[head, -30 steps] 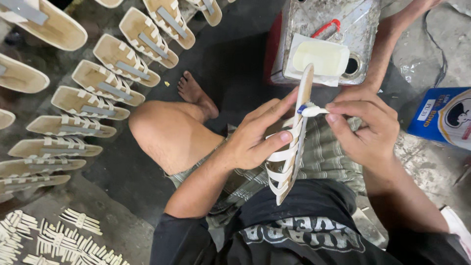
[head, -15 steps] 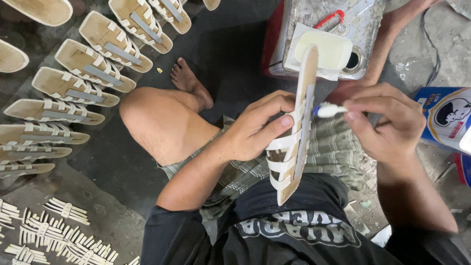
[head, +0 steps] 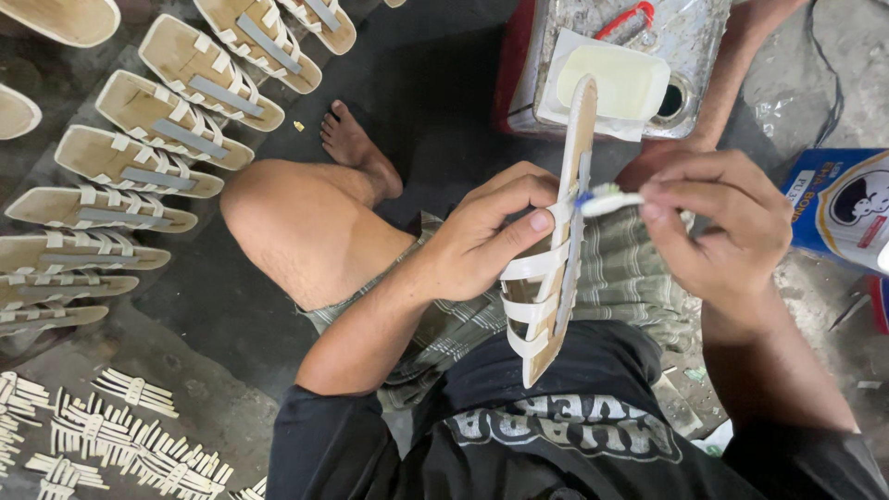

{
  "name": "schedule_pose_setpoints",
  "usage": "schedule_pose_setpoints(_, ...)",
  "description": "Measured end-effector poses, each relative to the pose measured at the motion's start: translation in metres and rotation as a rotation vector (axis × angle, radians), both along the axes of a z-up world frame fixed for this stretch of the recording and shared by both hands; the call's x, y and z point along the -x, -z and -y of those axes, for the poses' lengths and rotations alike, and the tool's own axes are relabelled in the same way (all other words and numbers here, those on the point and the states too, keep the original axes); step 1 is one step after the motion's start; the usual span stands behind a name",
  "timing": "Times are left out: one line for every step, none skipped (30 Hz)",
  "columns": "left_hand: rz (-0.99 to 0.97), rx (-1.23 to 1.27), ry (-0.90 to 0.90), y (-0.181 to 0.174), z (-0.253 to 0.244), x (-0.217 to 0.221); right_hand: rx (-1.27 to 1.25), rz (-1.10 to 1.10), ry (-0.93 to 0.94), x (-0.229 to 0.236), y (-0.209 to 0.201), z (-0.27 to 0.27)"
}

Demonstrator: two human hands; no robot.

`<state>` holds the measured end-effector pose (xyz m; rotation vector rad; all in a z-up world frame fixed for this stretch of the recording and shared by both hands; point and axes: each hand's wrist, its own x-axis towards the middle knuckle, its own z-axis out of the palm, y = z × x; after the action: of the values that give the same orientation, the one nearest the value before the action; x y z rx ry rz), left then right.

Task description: The person sits on the floor and uses a toothbrush to scrub the straps and soles of several white sandals. They repeatedly dip the brush into a container of liquid and wipe the sandals, then place them back in a row on the floor.

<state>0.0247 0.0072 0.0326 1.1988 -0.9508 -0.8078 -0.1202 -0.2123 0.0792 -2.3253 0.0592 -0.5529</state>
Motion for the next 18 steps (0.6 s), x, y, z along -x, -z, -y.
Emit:
schedule_pose_setpoints(0.004, -0.012, 0.0, 0.0, 0.0, 0.0, -0.001, 0.01, 0.023, 0.0, 0.001, 0.0)
schedule_pose_setpoints(0.008, -0.023, -0.001, 0.0, 0.0, 0.0, 0.008, 0.007, 0.0, 0.0, 0.0, 0.0)
schedule_pose_setpoints(-0.001, -0.013, -0.009, 0.001, 0.001, 0.0, 0.017, 0.005, -0.026, -0.001, 0.0, 0.0)
schedule_pose_setpoints(-0.01, -0.004, -0.017, 0.001, 0.0, 0.0, 0.025, 0.004, -0.053, -0.001, -0.001, 0.0)
schedule_pose_setpoints(-0.019, 0.006, -0.03, 0.001, 0.0, 0.0, 0.059, -0.013, -0.064, -0.002, -0.003, 0.0)
schedule_pose_setpoints(-0.022, 0.007, -0.038, 0.001, 0.0, 0.0, 0.093, -0.029, -0.076, -0.002, -0.006, 0.001)
schedule_pose_setpoints(-0.026, 0.008, -0.042, 0.001, 0.0, -0.001, 0.127, -0.046, -0.085, 0.0, -0.009, 0.001)
schedule_pose_setpoints(-0.03, 0.009, -0.046, 0.002, 0.0, -0.001, 0.143, -0.06, -0.078, 0.001, -0.01, 0.001)
schedule_pose_setpoints(-0.026, -0.003, -0.05, 0.002, 0.0, -0.001, 0.159, -0.075, -0.067, 0.003, -0.011, 0.001)
schedule_pose_setpoints(-0.023, -0.015, -0.053, 0.002, -0.001, 0.0, 0.173, -0.09, -0.057, 0.004, -0.011, 0.0)
schedule_pose_setpoints(-0.018, -0.024, -0.052, 0.002, 0.0, 0.0, 0.169, -0.083, -0.042, 0.006, -0.01, -0.001)
schedule_pose_setpoints(-0.019, -0.03, -0.052, 0.002, 0.001, 0.001, 0.165, -0.077, -0.026, 0.007, -0.01, -0.002)
schedule_pose_setpoints(-0.018, -0.035, -0.055, 0.001, 0.001, 0.001, 0.161, -0.068, -0.015, 0.006, -0.008, -0.003)
schedule_pose_setpoints(-0.016, -0.041, -0.059, 0.001, 0.002, 0.001, 0.14, -0.076, 0.022, 0.007, -0.008, -0.005)
schedule_pose_setpoints(-0.013, -0.038, -0.06, 0.0, 0.002, 0.0, 0.118, -0.085, 0.055, 0.006, -0.007, -0.007)
schedule_pose_setpoints(-0.009, -0.035, -0.061, 0.0, 0.001, 0.0, 0.095, -0.094, 0.088, 0.005, -0.006, -0.008)
schedule_pose_setpoints(-0.005, -0.033, -0.061, 0.0, 0.001, 0.0, 0.083, -0.066, 0.067, 0.004, -0.005, -0.01)
schedule_pose_setpoints(-0.002, -0.033, -0.065, 0.0, 0.001, 0.0, 0.072, -0.037, 0.047, 0.003, -0.004, -0.011)
